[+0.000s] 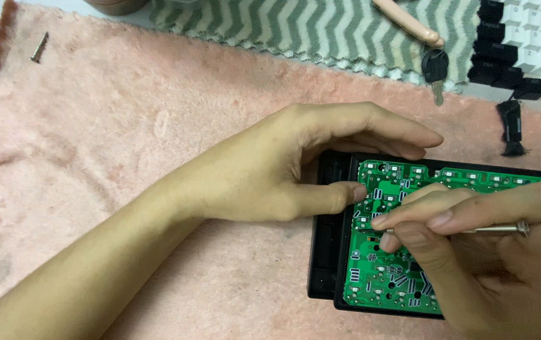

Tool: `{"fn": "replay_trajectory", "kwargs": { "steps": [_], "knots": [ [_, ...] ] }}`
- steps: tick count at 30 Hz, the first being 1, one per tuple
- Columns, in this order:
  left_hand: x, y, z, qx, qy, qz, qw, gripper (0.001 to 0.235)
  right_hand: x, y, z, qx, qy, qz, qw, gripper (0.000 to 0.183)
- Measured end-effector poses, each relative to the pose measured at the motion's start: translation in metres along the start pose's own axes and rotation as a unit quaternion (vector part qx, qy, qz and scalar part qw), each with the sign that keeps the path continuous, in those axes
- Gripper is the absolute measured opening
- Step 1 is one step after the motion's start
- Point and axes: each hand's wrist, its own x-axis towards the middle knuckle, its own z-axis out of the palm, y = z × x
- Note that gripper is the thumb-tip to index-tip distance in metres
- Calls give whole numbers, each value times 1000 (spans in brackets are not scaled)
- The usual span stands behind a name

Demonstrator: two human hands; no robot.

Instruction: The person uses a small metal tool to scrape and clean specific areas on the green circuit board of a disassembled keyboard. They repeatedly rub the tool across the board's surface, focusing on different sections throughout the clip.

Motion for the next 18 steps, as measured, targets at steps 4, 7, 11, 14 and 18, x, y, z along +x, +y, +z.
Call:
{"fn": "replay_trajectory", "kwargs": {
  "steps": [4,7,11,14,18],
  "knots": [
    [0,0,1,-15,2,-10,1000,56,2,-10,5,-3,14,44,999,24],
    [1,-2,1,-16,3,-5,1000,56,1,1,6,22,11,28,999,22],
    [0,0,-1,-7,0,-4,1000,56,-1,-10,9,11,26,64,998,25],
    [1,1,-1,7,-2,-4,1000,56,1,-7,7,4,7,38,999,30],
    [1,-1,-1,6,-6,-1,1000,57,8,-5,2,-50,-22,36,998,27]
  ]
}}
